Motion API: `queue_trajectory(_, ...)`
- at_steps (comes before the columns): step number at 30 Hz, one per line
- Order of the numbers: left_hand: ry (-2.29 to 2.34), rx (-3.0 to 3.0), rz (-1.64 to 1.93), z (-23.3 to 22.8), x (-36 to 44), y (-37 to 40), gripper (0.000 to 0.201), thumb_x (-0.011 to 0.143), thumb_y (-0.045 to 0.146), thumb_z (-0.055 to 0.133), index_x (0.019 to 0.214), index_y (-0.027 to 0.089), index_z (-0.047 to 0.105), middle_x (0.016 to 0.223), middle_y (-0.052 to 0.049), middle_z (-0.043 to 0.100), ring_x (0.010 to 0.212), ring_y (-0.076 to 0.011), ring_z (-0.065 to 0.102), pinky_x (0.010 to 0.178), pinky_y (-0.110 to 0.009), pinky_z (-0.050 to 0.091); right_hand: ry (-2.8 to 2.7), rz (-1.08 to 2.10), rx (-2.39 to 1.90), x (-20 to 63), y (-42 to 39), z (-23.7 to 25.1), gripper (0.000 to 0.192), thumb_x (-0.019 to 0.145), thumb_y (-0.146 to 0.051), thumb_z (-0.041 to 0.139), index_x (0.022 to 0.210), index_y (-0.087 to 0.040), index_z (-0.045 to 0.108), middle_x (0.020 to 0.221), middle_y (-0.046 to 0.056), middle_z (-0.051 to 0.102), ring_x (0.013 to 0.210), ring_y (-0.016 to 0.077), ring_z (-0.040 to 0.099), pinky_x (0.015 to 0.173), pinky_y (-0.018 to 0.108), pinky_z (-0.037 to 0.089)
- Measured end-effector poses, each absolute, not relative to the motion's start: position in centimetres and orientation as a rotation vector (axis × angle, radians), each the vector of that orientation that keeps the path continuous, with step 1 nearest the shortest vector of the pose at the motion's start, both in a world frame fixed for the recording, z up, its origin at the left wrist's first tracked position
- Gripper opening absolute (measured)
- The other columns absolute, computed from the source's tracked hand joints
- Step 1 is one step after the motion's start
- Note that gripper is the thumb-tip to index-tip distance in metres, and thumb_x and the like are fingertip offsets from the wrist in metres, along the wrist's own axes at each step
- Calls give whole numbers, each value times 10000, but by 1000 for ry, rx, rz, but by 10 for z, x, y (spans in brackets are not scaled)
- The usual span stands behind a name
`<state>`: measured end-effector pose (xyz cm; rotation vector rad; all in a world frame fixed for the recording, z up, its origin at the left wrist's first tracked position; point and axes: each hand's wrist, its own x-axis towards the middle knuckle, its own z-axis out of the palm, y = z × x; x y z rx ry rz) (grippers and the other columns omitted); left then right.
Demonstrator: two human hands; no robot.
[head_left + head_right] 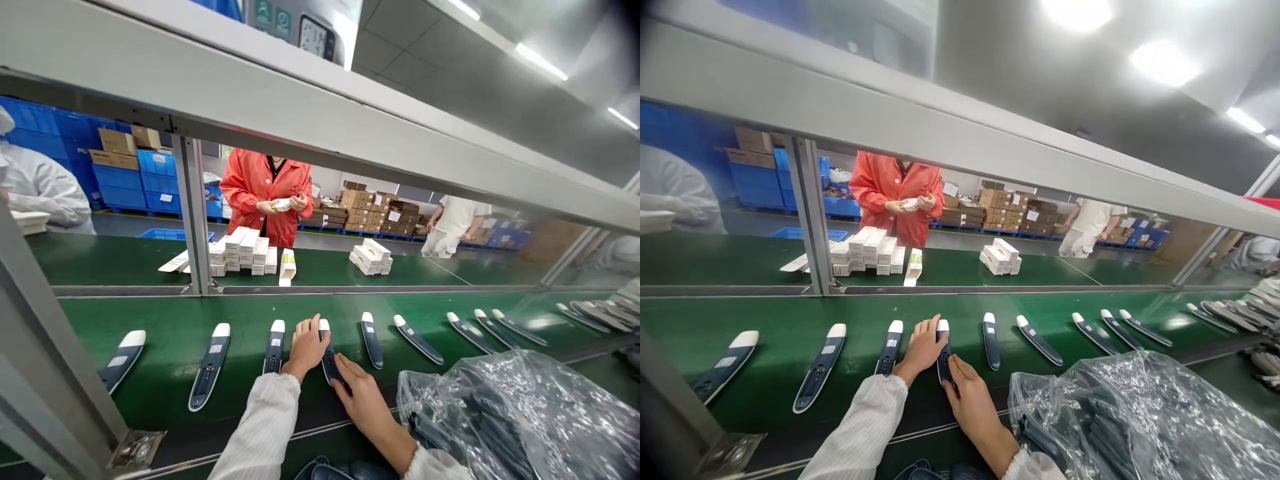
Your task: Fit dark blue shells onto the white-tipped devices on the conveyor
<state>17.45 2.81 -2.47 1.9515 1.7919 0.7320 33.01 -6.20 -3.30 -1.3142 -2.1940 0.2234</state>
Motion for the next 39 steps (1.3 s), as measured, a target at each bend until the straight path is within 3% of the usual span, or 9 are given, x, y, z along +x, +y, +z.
queue_trajectory(4, 1815, 1904, 720, -24, 185, 36, 465, 899, 428, 422, 1314, 232, 500, 1378, -114, 518, 1319, -314, 396, 1082, -456, 333, -2237, 248, -1304, 329, -59, -32, 488, 884, -140, 570, 1365, -58, 545, 1397, 185, 558, 1323, 271, 506, 1133, 400, 414)
queue_trajectory(9, 1817, 1922, 755, -28, 194, 44, 430, 893, 411, 456, 1269, 206, 497, 1341, -127, 538, 1295, -300, 425, 1084, -425, 334, -2310, 296, -1287, 336, -61, -25, 493, 901, -98, 492, 1393, -84, 517, 1440, 147, 524, 1390, 247, 415, 1152, 388, 388)
queue_trajectory(18, 1765, 2006, 850, -38, 208, 60, 340, 888, 380, 498, 1169, 194, 543, 1217, -122, 607, 1211, -283, 512, 1057, -426, 370, -2398, 271, -1394, 342, -42, -20, 556, 874, -29, 425, 1425, -72, 474, 1474, 157, 487, 1417, 254, 372, 1172, 381, 342)
queue_trajectory(23, 1735, 2050, 865, -24, 217, 56, 394, 880, 389, 545, 1205, 167, 533, 1266, -147, 580, 1247, -283, 497, 1083, -447, 361, -2338, 348, -1441, 359, -55, 3, 584, 894, -123, 519, 1468, -106, 413, 1542, 181, 380, 1449, 335, 289, 1162, 535, 309)
queue_trajectory(26, 1590, 2165, 1142, -5, 205, 48, 346, 926, 353, 478, 1234, 203, 526, 1296, -113, 566, 1245, -241, 500, 1040, -401, 424, -2320, 461, -1361, 372, -83, 26, 494, 944, -298, 540, 1419, -173, 494, 1448, 154, 512, 1325, 305, 482, 1084, 438, 422)
queue_trajectory(29, 1575, 2222, 1346, 8, 177, 42, 281, 951, 326, 429, 1185, 245, 563, 1216, -73, 611, 1176, -216, 548, 972, -372, 480, -2500, 621, -1206, 374, -113, 38, 373, 900, -456, 608, 1181, -223, 686, 1109, 94, 698, 1010, 273, 671, 877, 358, 533)
queue_trajectory(32, 1715, 2179, 1167, 3, 149, 40, 303, 908, 347, 511, 1181, 237, 583, 1201, -76, 626, 1164, -238, 569, 985, -408, 481, -2682, 681, -1126, 368, -129, 36, 338, 823, -489, 690, 1021, -220, 740, 1032, 86, 696, 936, 280, 683, 802, 346, 530)
queue_trajectory(35, 1687, 2127, 955, -13, 136, 39, 424, 861, 350, 576, 1263, 217, 559, 1289, -90, 602, 1216, -244, 555, 1062, -423, 429, -2681, 739, -1080, 366, -128, 34, 277, 800, -414, 703, 1003, -226, 721, 1038, 69, 693, 933, 253, 675, 800, 322, 510)
queue_trajectory(39, 1659, 1933, 1012, -28, 142, 35, 433, 880, 323, 531, 1300, 220, 530, 1341, -83, 570, 1228, -220, 551, 1034, -377, 453, -2420, 852, -1120, 376, -115, 42, 235, 776, -245, 642, 1011, -237, 653, 929, 24, 687, 876, 209, 661, 738, 281, 500)
